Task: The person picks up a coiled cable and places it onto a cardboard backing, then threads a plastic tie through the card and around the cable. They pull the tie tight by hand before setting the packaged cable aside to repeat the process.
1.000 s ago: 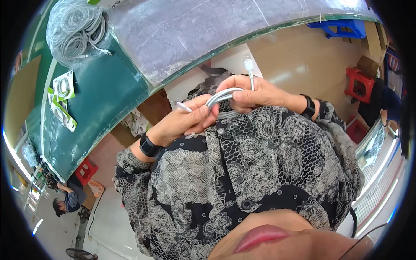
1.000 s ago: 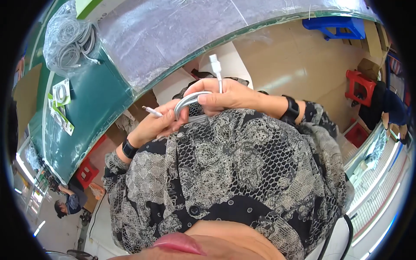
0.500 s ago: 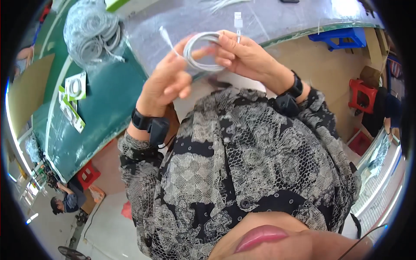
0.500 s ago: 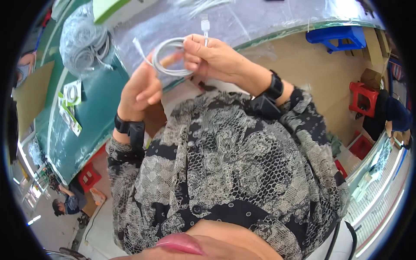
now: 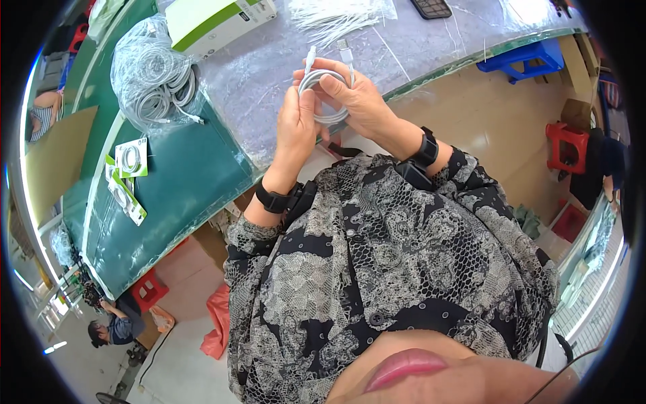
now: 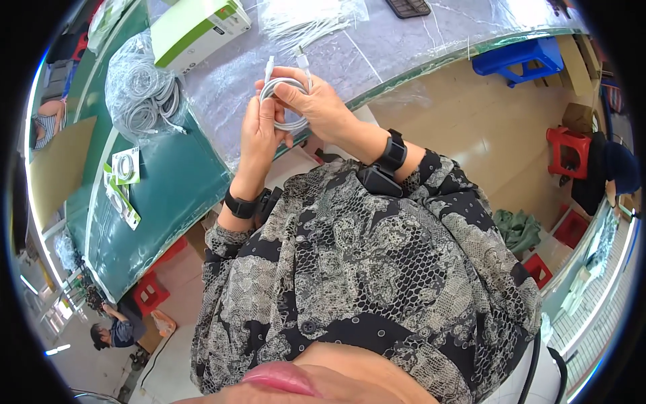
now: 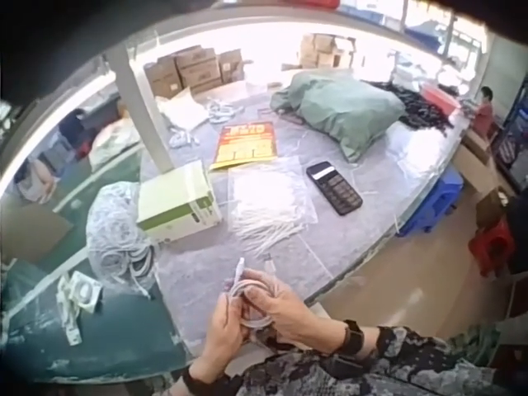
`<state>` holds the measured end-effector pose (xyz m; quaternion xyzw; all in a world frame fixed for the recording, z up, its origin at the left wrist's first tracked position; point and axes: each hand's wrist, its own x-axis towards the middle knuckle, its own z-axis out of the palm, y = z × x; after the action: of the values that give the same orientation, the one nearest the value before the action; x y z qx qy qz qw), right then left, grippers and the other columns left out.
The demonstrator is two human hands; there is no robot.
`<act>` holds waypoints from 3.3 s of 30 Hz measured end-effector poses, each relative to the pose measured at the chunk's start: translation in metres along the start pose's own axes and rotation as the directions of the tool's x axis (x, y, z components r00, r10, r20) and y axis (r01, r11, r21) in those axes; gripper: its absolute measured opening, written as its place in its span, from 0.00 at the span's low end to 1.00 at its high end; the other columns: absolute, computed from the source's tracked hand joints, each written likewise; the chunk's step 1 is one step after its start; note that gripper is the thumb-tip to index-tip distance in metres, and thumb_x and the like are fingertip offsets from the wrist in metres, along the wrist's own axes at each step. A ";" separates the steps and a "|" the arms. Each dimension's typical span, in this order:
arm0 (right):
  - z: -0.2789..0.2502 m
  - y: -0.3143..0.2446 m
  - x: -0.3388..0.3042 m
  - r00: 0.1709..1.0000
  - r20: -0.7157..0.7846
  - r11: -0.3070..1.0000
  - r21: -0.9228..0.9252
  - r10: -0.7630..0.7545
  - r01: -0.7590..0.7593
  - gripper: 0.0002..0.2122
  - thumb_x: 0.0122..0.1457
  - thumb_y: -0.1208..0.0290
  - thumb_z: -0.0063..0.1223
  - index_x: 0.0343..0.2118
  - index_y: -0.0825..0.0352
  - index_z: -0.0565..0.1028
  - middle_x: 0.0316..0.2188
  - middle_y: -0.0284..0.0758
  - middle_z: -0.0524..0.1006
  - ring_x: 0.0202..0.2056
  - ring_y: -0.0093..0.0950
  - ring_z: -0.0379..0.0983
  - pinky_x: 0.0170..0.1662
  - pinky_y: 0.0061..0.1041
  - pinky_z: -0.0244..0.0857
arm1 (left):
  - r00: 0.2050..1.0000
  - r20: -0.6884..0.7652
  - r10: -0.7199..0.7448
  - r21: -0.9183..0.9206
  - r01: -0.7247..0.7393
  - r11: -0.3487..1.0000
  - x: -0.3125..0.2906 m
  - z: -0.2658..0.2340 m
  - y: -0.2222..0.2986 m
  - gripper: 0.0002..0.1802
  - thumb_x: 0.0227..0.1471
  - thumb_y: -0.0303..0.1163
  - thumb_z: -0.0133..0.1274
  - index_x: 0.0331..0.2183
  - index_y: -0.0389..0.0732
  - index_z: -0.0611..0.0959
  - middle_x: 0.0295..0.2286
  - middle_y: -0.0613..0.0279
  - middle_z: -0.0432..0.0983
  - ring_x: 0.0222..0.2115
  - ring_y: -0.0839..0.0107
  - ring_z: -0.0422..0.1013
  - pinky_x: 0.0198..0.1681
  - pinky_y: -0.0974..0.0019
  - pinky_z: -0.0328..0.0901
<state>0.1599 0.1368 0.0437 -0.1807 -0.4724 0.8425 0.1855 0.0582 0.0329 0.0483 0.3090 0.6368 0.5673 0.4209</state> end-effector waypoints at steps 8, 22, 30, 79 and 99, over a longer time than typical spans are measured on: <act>0.005 0.009 0.008 0.994 0.071 0.898 0.426 0.087 -0.109 0.26 0.57 0.49 0.50 0.48 0.68 0.68 0.35 0.32 0.74 0.28 0.18 0.69 0.28 0.18 0.68 | 0.994 0.083 -0.070 0.094 0.062 0.994 0.007 0.007 -0.008 0.14 0.62 0.37 0.36 0.41 0.37 0.71 0.22 0.63 0.69 0.12 0.78 0.65 0.13 0.74 0.59; -0.007 -0.027 0.032 0.994 -0.076 0.995 0.047 -0.084 0.088 0.18 0.58 0.55 0.52 0.41 0.67 0.72 0.29 0.28 0.73 0.33 0.17 0.69 0.37 0.17 0.63 | 0.996 0.078 -0.030 -0.563 0.069 0.823 0.025 -0.009 0.004 0.14 0.58 0.30 0.45 0.45 0.35 0.71 0.32 0.61 0.72 0.18 0.82 0.63 0.25 0.74 0.65; -0.048 -0.030 0.039 0.997 -0.027 0.962 -0.263 0.070 -0.074 0.16 0.60 0.65 0.50 0.47 0.71 0.70 0.30 0.29 0.74 0.32 0.17 0.70 0.36 0.15 0.64 | 0.999 -0.023 0.023 -0.253 -0.028 0.967 0.037 -0.031 0.000 0.13 0.58 0.28 0.46 0.44 0.34 0.71 0.34 0.58 0.74 0.18 0.82 0.63 0.27 0.76 0.66; -0.029 -0.008 0.045 0.992 -0.127 0.999 0.045 -0.011 0.016 0.11 0.57 0.76 0.53 0.42 0.70 0.69 0.31 0.32 0.74 0.26 0.18 0.70 0.32 0.18 0.68 | 0.997 -0.076 0.029 -0.669 -0.072 0.739 0.041 -0.021 -0.011 0.11 0.56 0.27 0.50 0.41 0.35 0.73 0.34 0.57 0.75 0.22 0.77 0.66 0.31 0.67 0.66; -0.027 -0.025 0.033 0.981 0.018 0.953 0.233 0.194 -0.193 0.12 0.58 0.71 0.54 0.43 0.68 0.69 0.24 0.27 0.70 0.22 0.15 0.66 0.24 0.16 0.65 | 0.998 -0.009 0.063 -0.667 -0.053 0.743 0.046 -0.034 -0.009 0.05 0.55 0.23 0.49 0.36 0.39 0.75 0.33 0.63 0.74 0.31 0.69 0.74 0.42 0.60 0.71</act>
<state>0.1474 0.1842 0.0477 -0.2049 -0.3494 0.9059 0.1233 0.0076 0.0553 0.0313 0.1618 0.3796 0.7679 0.4899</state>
